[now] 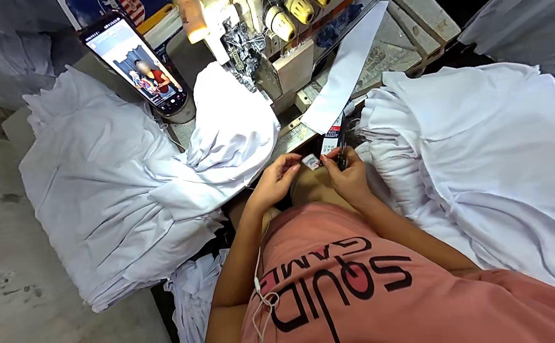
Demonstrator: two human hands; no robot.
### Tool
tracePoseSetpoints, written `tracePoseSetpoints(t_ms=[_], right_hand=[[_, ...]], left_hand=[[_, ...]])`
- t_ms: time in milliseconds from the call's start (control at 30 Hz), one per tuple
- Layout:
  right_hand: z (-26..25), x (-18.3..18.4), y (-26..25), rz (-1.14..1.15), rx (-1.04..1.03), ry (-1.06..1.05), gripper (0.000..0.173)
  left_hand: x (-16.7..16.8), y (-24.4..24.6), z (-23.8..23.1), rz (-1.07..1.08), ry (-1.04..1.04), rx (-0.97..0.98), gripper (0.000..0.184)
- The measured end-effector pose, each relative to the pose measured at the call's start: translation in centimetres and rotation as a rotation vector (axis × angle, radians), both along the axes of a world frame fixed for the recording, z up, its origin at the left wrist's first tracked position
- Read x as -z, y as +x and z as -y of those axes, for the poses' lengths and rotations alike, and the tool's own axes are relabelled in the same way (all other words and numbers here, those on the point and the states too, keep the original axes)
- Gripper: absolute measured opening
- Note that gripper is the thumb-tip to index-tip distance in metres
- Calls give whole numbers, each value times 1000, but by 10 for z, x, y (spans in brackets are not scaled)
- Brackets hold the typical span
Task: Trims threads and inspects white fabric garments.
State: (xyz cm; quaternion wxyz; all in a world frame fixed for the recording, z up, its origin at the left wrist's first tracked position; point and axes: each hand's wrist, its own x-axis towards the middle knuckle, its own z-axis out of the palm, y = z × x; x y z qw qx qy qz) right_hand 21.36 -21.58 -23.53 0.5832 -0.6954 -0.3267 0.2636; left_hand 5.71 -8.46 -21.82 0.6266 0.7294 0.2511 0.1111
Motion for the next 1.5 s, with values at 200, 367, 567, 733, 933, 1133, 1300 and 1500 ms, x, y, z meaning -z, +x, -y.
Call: tracePoseSetpoints(t_ms=[200,367,567,733,933,1133,1300,1500], right_hand=[[17,-12,-16,89,-142,118,8],[25,-11,-23,242,-372,95,15],[27,-23,-22,262,-673,174,23],[29,-22,-13,250,-430,227,21],[19,-23,-6,-237,-60,93,11],[0,-38,0,-142,-62,144,21],[-24,-41,10,-87,-40,153,19],[-25,-47,27,-7,-120,81,32]], left_hand=[[-9,43,9,-26,-354,-16,39],[-5,59,11,96,-602,-78,54],[-4,46,5,153,-582,-64,55],[-8,34,1,186,-581,-48,51],[-20,20,4,179,-486,16,52],[-27,20,13,217,-477,46,54],[-31,22,9,250,-372,72,41],[-33,27,-4,256,-254,72,28]])
